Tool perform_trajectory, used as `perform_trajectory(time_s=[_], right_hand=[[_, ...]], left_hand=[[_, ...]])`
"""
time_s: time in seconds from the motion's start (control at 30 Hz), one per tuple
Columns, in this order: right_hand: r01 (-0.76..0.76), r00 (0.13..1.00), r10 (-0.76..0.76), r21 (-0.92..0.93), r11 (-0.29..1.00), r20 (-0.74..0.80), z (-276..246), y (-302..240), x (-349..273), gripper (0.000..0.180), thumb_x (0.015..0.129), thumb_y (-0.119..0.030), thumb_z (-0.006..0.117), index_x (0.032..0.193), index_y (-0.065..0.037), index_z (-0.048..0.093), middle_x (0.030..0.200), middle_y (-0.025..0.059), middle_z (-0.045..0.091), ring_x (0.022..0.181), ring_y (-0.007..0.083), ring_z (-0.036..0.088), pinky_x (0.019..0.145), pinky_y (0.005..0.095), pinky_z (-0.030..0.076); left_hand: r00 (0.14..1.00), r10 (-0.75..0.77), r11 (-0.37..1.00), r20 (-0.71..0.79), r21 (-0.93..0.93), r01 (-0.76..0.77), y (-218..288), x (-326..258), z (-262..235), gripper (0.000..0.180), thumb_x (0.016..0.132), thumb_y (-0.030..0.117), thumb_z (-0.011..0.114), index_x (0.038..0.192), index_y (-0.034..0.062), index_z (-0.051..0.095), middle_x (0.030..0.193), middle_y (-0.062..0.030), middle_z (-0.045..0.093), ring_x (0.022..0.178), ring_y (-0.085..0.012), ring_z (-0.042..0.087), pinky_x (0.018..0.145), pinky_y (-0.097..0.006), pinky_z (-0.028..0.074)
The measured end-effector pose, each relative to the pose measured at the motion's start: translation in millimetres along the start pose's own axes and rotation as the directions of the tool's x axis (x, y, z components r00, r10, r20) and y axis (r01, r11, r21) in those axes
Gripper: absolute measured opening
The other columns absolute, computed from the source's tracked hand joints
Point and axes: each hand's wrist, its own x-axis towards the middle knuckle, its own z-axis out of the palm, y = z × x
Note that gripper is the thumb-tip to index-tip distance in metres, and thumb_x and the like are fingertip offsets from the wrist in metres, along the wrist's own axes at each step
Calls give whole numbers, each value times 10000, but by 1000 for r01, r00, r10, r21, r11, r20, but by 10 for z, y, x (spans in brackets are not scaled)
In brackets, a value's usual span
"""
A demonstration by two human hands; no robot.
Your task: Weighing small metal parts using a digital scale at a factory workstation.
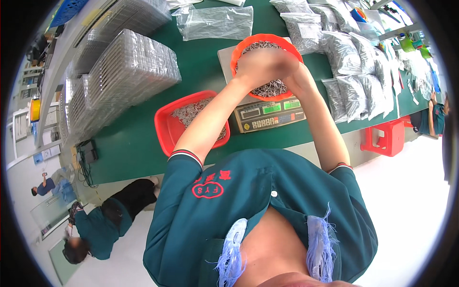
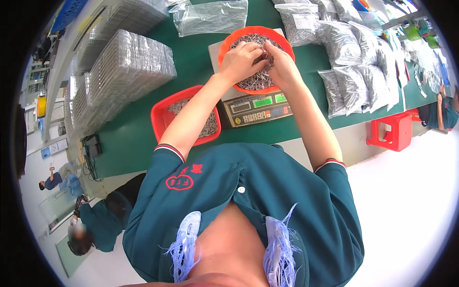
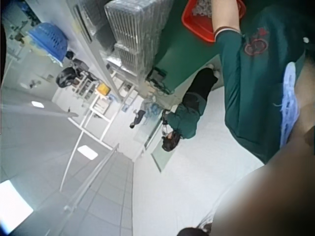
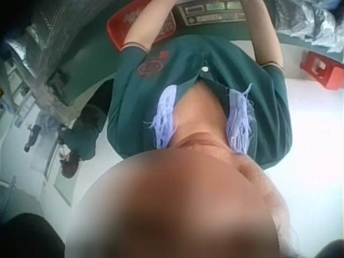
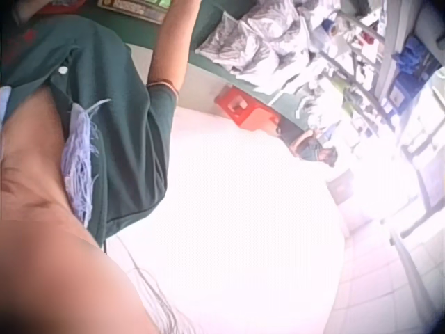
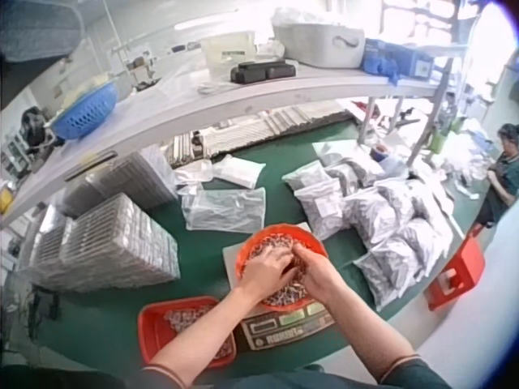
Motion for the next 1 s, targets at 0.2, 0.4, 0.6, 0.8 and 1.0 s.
perform_trajectory(time_s=[0.2,0.4,0.6,0.8,1.0], right_hand=[[9,999,1,-183,983,55,34,-162,-193,510,934,-347,528,1363,-100,406,1432,69,331,1301,233,283,1029,493,248],[188,980,-199,-299,936,-6,7,-61,-354,477,974,-265,445,1377,-18,381,1442,76,366,1371,233,262,1100,375,208],[189,964,-152,-159,969,220,244,332,-680,459,983,-240,393,1329,62,393,1384,157,419,1307,258,378,1086,402,299],[-667,703,649,-46,744,291,645,1714,-682,720,945,-387,485,1421,37,150,1461,252,193,1364,345,227,1103,440,263],[-635,760,645,117,764,-82,809,2469,-487,681,976,-456,330,1420,7,103,1467,247,140,1360,340,225,1108,473,229]], left_hand=[[992,-22,998,-127,-67,13,-3,-282,-214,189,819,173,635,995,110,661,967,-34,640,894,-226,601,779,-358,497],[838,-525,842,-148,-233,487,-234,-1423,-648,162,893,127,560,1021,76,645,938,-82,652,904,-237,612,775,-327,482],[673,-730,681,116,51,730,-533,-2568,-694,263,915,236,519,1117,91,603,1110,-121,593,1016,-300,576,841,-383,473],[763,-641,767,84,36,640,-680,-2348,-175,313,882,281,539,1145,119,590,1106,-137,583,1040,-350,532,883,-440,452],[694,-679,731,239,137,669,-555,-2365,-17,268,864,281,517,1004,83,633,1039,-149,606,1003,-360,516,852,-461,420]])
